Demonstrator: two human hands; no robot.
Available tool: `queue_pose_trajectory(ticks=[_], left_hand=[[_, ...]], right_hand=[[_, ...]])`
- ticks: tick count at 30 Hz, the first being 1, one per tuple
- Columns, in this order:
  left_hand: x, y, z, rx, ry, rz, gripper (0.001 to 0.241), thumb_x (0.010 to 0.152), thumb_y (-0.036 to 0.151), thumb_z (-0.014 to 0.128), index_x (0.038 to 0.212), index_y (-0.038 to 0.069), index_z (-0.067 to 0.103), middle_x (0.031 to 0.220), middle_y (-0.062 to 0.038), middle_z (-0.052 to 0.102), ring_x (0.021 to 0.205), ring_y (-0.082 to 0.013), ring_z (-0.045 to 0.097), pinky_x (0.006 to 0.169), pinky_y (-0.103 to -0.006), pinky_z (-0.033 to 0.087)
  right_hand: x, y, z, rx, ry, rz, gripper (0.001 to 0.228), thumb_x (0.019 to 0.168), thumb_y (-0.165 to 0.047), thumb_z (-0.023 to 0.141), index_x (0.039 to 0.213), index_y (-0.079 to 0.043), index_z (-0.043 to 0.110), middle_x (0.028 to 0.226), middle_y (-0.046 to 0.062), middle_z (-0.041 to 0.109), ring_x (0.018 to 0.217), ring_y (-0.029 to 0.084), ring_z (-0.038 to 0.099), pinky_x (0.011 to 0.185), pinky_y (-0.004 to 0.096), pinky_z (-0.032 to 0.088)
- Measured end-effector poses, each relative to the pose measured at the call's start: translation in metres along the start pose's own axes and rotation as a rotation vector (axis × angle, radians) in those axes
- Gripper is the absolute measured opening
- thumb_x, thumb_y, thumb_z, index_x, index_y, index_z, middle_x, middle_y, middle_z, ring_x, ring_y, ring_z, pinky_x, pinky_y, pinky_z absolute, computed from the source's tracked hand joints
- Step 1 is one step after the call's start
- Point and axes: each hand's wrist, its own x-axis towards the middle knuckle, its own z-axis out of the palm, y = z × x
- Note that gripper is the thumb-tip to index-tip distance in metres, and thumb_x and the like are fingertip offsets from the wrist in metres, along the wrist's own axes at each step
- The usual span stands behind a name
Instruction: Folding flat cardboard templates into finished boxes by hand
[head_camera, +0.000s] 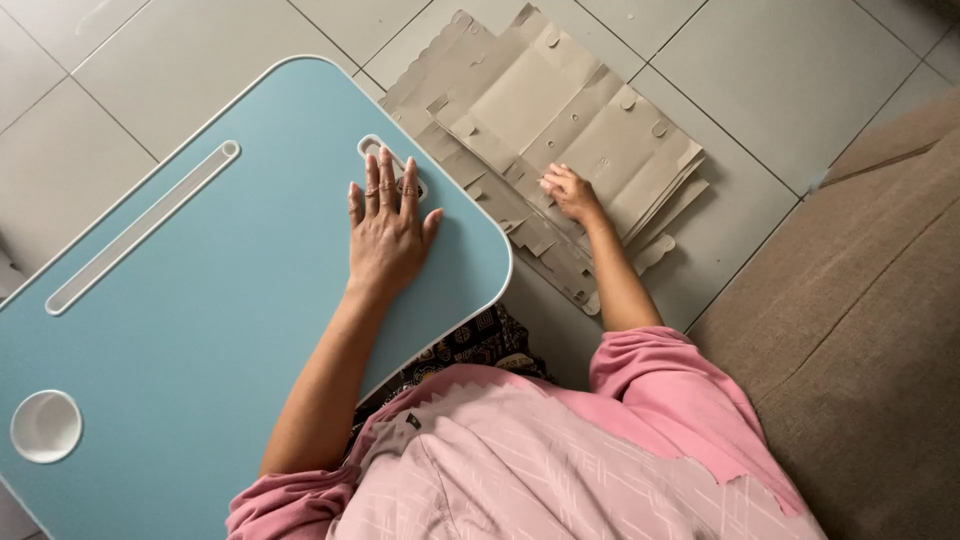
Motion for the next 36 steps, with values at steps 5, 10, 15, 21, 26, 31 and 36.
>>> queue_pose_trajectory(ticks=[5, 10, 15, 21, 26, 31, 36], left_hand=[[0.000, -0.002, 0.003, -0.003, 0.013, 0.002, 0.074, 0.107, 0.059, 0.032, 0.164, 0.012, 0.023, 0.170, -0.021, 0.008, 0.157, -0.0366, 0.004, 0.122, -0.0609, 0.006], [-0.001, -0.003, 0.002, -0.006, 0.031, 0.010, 0.074, 0.107, 0.058, 0.032, 0.163, 0.012, 0.024, 0.169, -0.022, 0.010, 0.157, -0.0376, 0.006, 0.122, -0.0613, 0.007], [-0.003, -0.010, 0.008, -0.010, 0.061, 0.035, 0.073, 0.106, 0.056, 0.038, 0.162, 0.011, 0.029, 0.169, -0.023, 0.012, 0.156, -0.0392, 0.009, 0.122, -0.0619, 0.010], [-0.006, -0.023, 0.025, -0.073, 0.201, 0.102, 0.072, 0.102, 0.041, 0.057, 0.162, 0.011, 0.030, 0.167, -0.022, 0.022, 0.154, -0.0392, 0.019, 0.122, -0.0560, 0.021], [0.000, -0.048, 0.037, -0.535, 0.458, 0.135, 0.063, 0.106, 0.030, 0.058, 0.161, 0.013, 0.032, 0.162, -0.016, 0.035, 0.146, -0.0368, 0.036, 0.119, -0.0502, 0.034], [-0.023, -0.082, 0.029, -1.540, 0.329, 0.062, 0.065, 0.112, 0.031, 0.047, 0.165, 0.015, 0.014, 0.167, -0.011, 0.030, 0.141, -0.0352, 0.048, 0.113, -0.0579, 0.037], [-0.094, -0.105, -0.013, -1.483, 0.338, -0.268, 0.090, 0.104, 0.044, 0.063, 0.164, 0.032, -0.002, 0.171, -0.019, 0.007, 0.139, -0.0602, 0.037, 0.098, -0.0721, 0.043]], right_hand=[[0.005, 0.010, 0.001, -0.077, 0.082, 0.000, 0.033, 0.105, -0.033, 0.057, 0.127, -0.015, 0.072, 0.127, 0.007, 0.071, 0.125, 0.027, 0.063, 0.107, 0.041, 0.050], [0.015, 0.013, -0.021, -0.132, 0.050, 0.096, 0.029, 0.102, -0.032, 0.055, 0.121, -0.019, 0.073, 0.108, 0.011, 0.075, 0.109, 0.034, 0.069, 0.096, 0.050, 0.054], [0.034, -0.005, -0.083, -0.078, 0.124, 0.041, 0.026, 0.099, -0.031, 0.065, 0.113, -0.011, 0.073, 0.097, 0.018, 0.074, 0.103, 0.042, 0.069, 0.090, 0.053, 0.054], [0.024, -0.108, -0.184, 0.126, 0.148, -0.009, 0.013, 0.100, -0.023, 0.064, 0.106, -0.019, 0.075, 0.083, 0.001, 0.071, 0.081, 0.012, 0.065, 0.081, 0.036, 0.053], [-0.006, -0.270, -0.204, 0.144, 0.074, -0.286, 0.017, 0.099, -0.017, 0.062, 0.106, -0.006, 0.073, 0.086, 0.016, 0.070, 0.083, 0.026, 0.065, 0.079, 0.044, 0.051], [-0.045, -0.395, -0.142, 0.130, -0.086, -0.556, 0.016, 0.089, -0.014, 0.058, 0.094, -0.009, 0.072, 0.078, 0.019, 0.068, 0.078, 0.038, 0.068, 0.077, 0.048, 0.052], [-0.075, -0.422, 0.018, 0.193, -0.288, -0.899, 0.007, 0.081, -0.018, 0.069, 0.088, -0.017, 0.069, 0.076, 0.006, 0.073, 0.072, 0.025, 0.073, 0.069, 0.033, 0.058]])
